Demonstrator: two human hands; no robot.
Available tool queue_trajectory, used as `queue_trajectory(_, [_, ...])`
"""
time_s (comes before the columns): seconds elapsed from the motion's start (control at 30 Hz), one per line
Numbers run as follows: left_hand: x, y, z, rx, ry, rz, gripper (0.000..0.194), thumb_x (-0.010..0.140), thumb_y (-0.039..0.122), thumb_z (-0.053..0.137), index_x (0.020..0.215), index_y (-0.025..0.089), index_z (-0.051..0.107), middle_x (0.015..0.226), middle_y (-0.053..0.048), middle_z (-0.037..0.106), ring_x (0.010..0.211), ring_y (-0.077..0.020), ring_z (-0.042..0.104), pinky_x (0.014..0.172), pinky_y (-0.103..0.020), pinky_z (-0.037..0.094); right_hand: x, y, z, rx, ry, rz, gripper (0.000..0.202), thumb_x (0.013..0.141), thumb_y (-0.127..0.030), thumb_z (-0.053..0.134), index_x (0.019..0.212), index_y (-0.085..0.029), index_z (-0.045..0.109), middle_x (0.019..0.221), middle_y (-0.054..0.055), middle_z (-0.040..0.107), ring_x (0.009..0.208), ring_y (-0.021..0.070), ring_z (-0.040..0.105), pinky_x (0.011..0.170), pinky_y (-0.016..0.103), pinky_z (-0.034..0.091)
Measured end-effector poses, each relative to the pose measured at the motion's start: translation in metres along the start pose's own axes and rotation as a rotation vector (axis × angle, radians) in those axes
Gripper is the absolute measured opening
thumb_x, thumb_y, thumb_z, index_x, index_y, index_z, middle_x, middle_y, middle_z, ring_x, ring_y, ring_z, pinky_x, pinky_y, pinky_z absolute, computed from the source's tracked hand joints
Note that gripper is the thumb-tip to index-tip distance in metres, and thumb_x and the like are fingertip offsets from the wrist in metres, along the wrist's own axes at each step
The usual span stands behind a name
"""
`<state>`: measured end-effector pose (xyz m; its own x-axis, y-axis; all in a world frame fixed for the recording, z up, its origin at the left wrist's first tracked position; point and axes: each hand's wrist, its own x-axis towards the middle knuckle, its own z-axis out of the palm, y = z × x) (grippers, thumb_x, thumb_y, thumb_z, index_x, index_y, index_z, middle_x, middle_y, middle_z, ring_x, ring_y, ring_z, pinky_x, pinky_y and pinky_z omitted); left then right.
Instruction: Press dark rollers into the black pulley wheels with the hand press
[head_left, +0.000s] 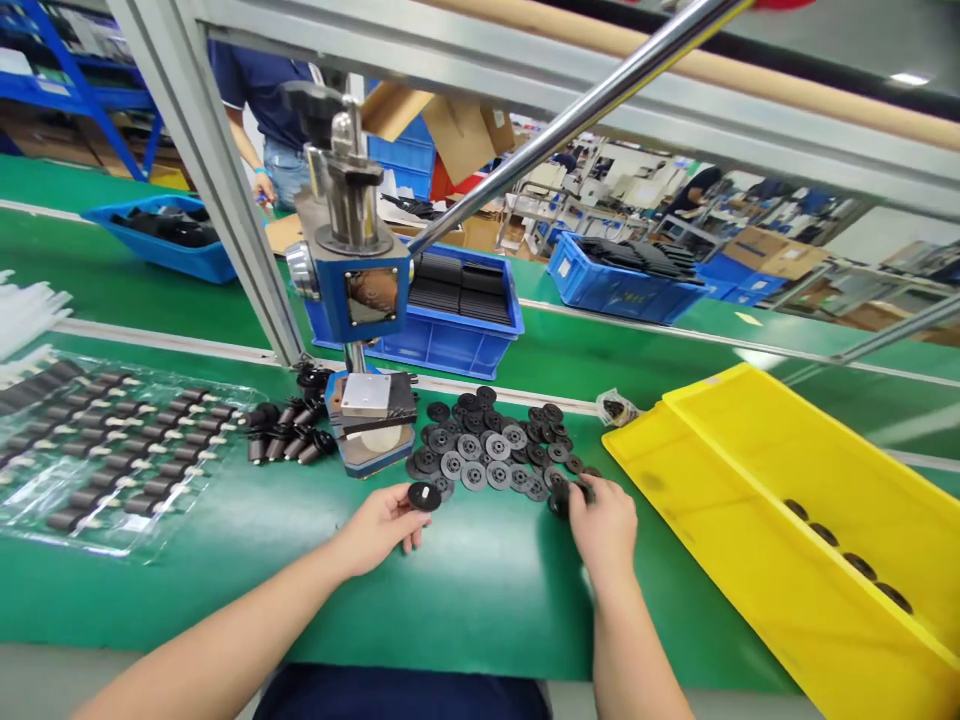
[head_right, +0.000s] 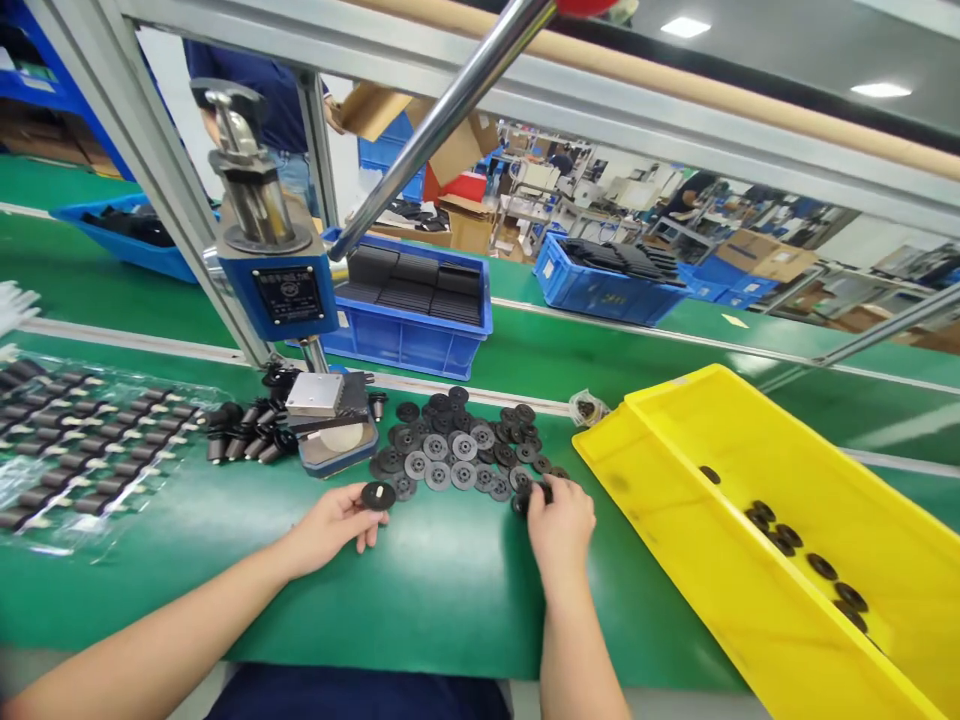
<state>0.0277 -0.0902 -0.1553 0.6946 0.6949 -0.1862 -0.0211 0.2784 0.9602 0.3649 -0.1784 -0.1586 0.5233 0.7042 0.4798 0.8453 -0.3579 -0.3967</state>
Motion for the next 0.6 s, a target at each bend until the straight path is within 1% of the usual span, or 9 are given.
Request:
queue_trajectory(0.1, [0.0,0.0,0.0,0.017,0.024,0.009,0.036,0.08,0.043,0.068,0.095,0.012,0.059,0.069,0.0,0.057,0.059,-0.0106,0.056,0.05,-0.022,0.045,-0.007,0.023,-0.001,-0.038,-0.038,-0.004,0.041,0.082,-0.049,0.048,0.092,-0.014,0.069,0.103,0.015,0.064,0.098,0.0271,0.055,0.09,0.043,0.04])
queue_trajectory(0.2, [0.001,0.0,0.0,0.025,0.04,0.004,0.037,0.078,0.044,0.07,0.092,0.012,0.06,0.063,0.002,0.055,0.056,-0.01,0.054,0.049,-0.021,0.045,-0.011,0.032,0.005,-0.023,-0.059,0.011,0.045,0.08,-0.054,0.049,0.09,-0.015,0.069,0.107,0.014,0.065,0.1,0.0271,0.056,0.09,0.042,0.042])
queue_trajectory(0.27, [0.003,0.0,0.0,0.014,0.05,0.011,0.037,0.076,0.044,0.072,0.089,0.012,0.059,0.063,0.002,0.054,0.055,-0.0094,0.054,0.048,-0.02,0.045,-0.009,0.035,0.008,-0.014,-0.06,0.048,0.047,0.079,-0.058,0.048,0.087,-0.016,0.069,0.103,0.013,0.065,0.096,0.0281,0.056,0.087,0.043,0.042])
queue_trajectory(0.33, [0.004,-0.001,-0.001,0.002,0.06,0.012,0.038,0.075,0.045,0.072,0.086,0.011,0.058,0.063,0.001,0.055,0.054,-0.0087,0.054,0.047,-0.02,0.044,-0.005,0.034,0.008,-0.012,-0.061,0.099,0.049,0.076,-0.061,0.05,0.085,-0.017,0.069,0.092,0.013,0.066,0.087,0.0289,0.057,0.079,0.044,0.043])
queue_trajectory(0.4, [0.005,-0.001,-0.003,0.001,0.065,0.002,0.038,0.073,0.043,0.074,0.086,0.011,0.059,0.064,0.001,0.056,0.054,-0.0081,0.054,0.046,-0.019,0.042,-0.005,0.023,0.004,-0.011,-0.053,0.156,0.051,0.074,-0.064,0.054,0.09,-0.017,0.069,0.082,0.013,0.065,0.077,0.0279,0.056,0.072,0.042,0.042])
queue_trajectory(0.43, [0.006,-0.002,-0.004,0.008,0.066,-0.005,0.038,0.072,0.042,0.076,0.086,0.011,0.059,0.064,0.001,0.056,0.053,-0.0079,0.054,0.045,-0.018,0.042,-0.007,0.014,0.001,-0.002,-0.04,0.18,0.054,0.074,-0.064,0.056,0.095,-0.017,0.069,0.079,0.013,0.065,0.073,0.0266,0.056,0.07,0.041,0.042])
queue_trajectory(0.5, [0.005,-0.002,-0.005,0.025,0.073,-0.011,0.037,0.07,0.039,0.077,0.088,0.011,0.061,0.064,0.001,0.057,0.053,-0.0075,0.053,0.045,-0.018,0.04,-0.019,-0.014,-0.005,0.049,-0.009,0.178,0.059,0.074,-0.065,0.061,0.106,-0.016,0.068,0.083,0.011,0.065,0.071,0.0231,0.056,0.07,0.039,0.043])
queue_trajectory(0.57, [0.004,-0.003,-0.005,0.038,0.08,-0.008,0.036,0.07,0.036,0.078,0.088,0.01,0.062,0.063,0.001,0.058,0.053,-0.0073,0.053,0.045,-0.017,0.04,-0.04,-0.047,-0.007,0.132,-0.026,0.033,0.061,0.075,-0.067,0.061,0.109,-0.017,0.067,0.092,0.01,0.064,0.076,0.0212,0.057,0.073,0.037,0.046])
queue_trajectory(0.6, [0.003,-0.003,-0.005,0.045,0.082,-0.007,0.035,0.07,0.036,0.078,0.088,0.01,0.062,0.063,0.001,0.058,0.053,-0.0073,0.053,0.045,-0.017,0.04,-0.051,-0.063,-0.004,0.18,-0.116,-0.072,0.056,0.079,-0.065,0.059,0.108,-0.017,0.068,0.096,0.009,0.063,0.08,0.02,0.058,0.077,0.035,0.046])
